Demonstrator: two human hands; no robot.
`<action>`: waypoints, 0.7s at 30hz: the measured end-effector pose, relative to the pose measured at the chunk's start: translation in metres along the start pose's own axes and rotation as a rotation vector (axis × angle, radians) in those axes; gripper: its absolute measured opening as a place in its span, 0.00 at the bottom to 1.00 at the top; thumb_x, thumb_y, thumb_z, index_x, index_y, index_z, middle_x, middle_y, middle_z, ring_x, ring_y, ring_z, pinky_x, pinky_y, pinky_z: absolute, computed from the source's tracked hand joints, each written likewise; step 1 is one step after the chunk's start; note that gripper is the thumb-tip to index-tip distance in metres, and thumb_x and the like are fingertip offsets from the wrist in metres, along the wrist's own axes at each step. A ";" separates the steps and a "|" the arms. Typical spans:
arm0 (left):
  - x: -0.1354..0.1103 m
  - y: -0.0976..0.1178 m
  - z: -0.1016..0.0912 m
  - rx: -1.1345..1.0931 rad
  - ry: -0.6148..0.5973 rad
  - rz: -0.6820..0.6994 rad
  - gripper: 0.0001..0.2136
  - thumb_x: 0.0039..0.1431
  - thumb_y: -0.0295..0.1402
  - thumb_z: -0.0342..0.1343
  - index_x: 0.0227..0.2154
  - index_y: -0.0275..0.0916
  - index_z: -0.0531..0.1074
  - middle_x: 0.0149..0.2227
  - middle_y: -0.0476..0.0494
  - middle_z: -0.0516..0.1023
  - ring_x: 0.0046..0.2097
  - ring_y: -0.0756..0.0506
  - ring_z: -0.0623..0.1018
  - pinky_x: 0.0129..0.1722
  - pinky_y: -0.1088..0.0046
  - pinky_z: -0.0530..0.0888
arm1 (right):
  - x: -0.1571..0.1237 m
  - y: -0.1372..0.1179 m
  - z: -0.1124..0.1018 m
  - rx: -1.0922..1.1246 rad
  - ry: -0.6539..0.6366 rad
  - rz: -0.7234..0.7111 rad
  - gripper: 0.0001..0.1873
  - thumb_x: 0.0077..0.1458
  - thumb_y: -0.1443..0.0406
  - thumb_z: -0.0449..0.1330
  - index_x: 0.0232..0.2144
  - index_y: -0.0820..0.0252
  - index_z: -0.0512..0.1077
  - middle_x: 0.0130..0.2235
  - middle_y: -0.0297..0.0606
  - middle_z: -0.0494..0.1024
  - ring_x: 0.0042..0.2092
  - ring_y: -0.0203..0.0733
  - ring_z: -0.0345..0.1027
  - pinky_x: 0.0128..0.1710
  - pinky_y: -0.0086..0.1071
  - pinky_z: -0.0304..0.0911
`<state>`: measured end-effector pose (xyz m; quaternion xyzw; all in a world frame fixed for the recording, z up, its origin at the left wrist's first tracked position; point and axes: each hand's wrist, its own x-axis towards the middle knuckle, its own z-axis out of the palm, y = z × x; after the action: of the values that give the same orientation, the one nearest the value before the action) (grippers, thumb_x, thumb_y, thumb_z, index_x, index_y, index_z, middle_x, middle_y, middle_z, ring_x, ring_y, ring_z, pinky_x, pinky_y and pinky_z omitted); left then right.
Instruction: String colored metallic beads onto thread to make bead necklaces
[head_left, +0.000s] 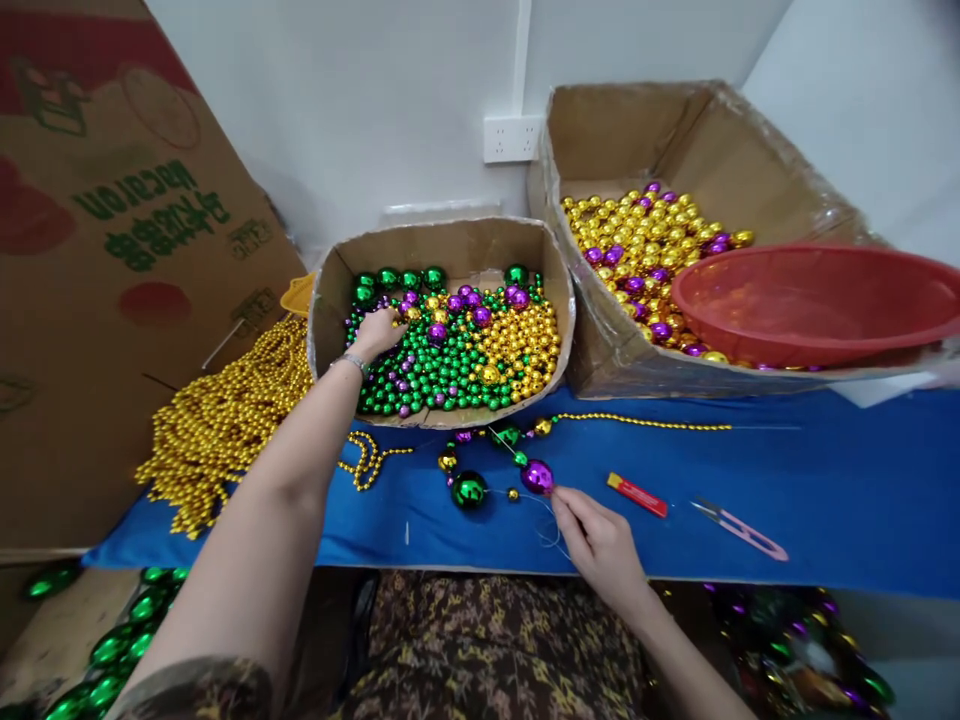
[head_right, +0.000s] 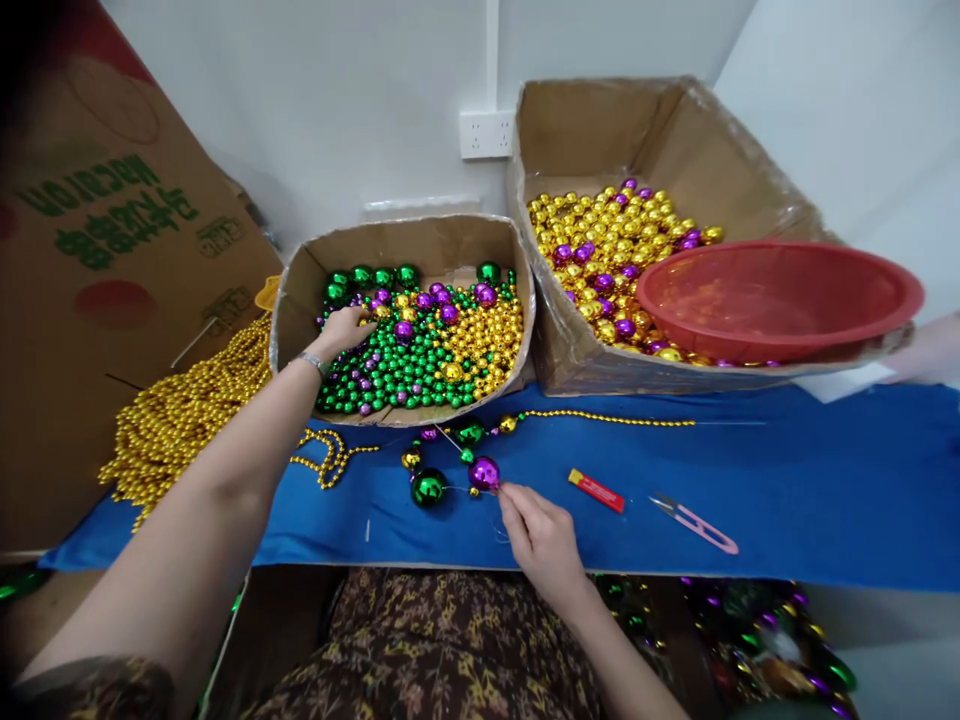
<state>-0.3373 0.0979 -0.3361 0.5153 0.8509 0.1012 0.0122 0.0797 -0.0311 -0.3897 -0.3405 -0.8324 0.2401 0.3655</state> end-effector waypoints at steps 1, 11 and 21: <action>-0.002 0.001 -0.002 -0.006 0.011 0.003 0.16 0.55 0.33 0.54 0.44 0.33 0.76 0.45 0.35 0.80 0.49 0.36 0.77 0.50 0.66 0.71 | 0.000 0.000 0.000 0.004 0.004 0.003 0.12 0.64 0.65 0.50 0.38 0.59 0.73 0.34 0.40 0.81 0.33 0.41 0.76 0.33 0.29 0.70; -0.075 0.025 -0.026 -0.650 0.036 0.210 0.16 0.59 0.41 0.52 0.42 0.33 0.73 0.34 0.42 0.78 0.31 0.49 0.75 0.31 0.73 0.74 | -0.003 -0.007 -0.001 0.015 -0.013 0.024 0.12 0.65 0.64 0.49 0.38 0.58 0.73 0.34 0.40 0.80 0.33 0.41 0.75 0.35 0.31 0.69; -0.133 0.039 -0.023 -0.216 -0.004 0.497 0.14 0.57 0.39 0.55 0.42 0.36 0.75 0.40 0.42 0.78 0.38 0.44 0.76 0.41 0.70 0.70 | -0.013 -0.012 -0.010 0.008 -0.033 0.038 0.11 0.65 0.65 0.50 0.38 0.60 0.73 0.33 0.39 0.80 0.33 0.38 0.74 0.34 0.28 0.66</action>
<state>-0.2434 -0.0050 -0.3176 0.7042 0.6827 0.1901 0.0436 0.0890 -0.0471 -0.3816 -0.3508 -0.8307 0.2558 0.3484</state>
